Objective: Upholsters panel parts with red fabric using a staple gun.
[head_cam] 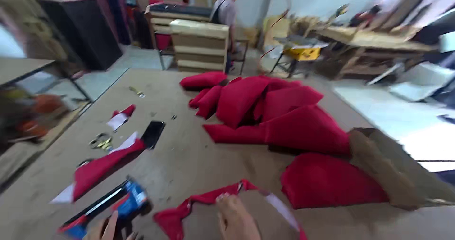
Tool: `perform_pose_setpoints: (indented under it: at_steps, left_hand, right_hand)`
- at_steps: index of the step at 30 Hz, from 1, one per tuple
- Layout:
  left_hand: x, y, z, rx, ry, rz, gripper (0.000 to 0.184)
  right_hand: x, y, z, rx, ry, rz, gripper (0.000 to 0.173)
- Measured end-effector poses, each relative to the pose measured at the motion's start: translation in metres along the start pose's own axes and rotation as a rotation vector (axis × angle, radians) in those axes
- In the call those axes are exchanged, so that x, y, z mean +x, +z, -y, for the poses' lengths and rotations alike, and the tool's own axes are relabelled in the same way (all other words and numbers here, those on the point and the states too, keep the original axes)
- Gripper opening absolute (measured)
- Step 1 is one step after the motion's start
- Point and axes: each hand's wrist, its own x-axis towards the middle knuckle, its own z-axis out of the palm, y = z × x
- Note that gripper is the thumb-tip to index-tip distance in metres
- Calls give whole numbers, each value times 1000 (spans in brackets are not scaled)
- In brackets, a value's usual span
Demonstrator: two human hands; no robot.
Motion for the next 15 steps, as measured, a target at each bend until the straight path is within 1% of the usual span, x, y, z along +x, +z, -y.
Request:
perform_pose_setpoints:
  at_steps: [1,3,4,5,8,10,12,14,15]
  left_hand:
    - [4,1,26,87,-57,47,87]
    - [21,7,52,208,-52,38,88]
    - [35,7,56,207,-68,42,90]
    - [47,5,57,194,-117,84,94]
    - [75,-5,58,93,-281,319,102]
    - [88,-18,50,5,-327,421,98]
    - [95,-36,28,-109,-346,458,81]
    - [113,-66,-18,-138,-280,477,62]
    - [121,-80,-43,-138,-203,526,53]
  right_hand:
    - [0,6,-3,5,-21,-23,37]
    - [0,13,-7,3,-51,-47,36]
    - [0,15,-8,2,-55,-60,36]
    - [-1,17,-8,8,-58,-70,36]
    - [-2,18,-9,18,-70,-92,36]
    - [-3,19,-9,15,-68,-97,36]
    - [-4,19,-9,24,-70,-102,36]
    - [-2,19,-10,25,-59,-107,35]
    - [-3,19,-9,24,-55,-103,35]
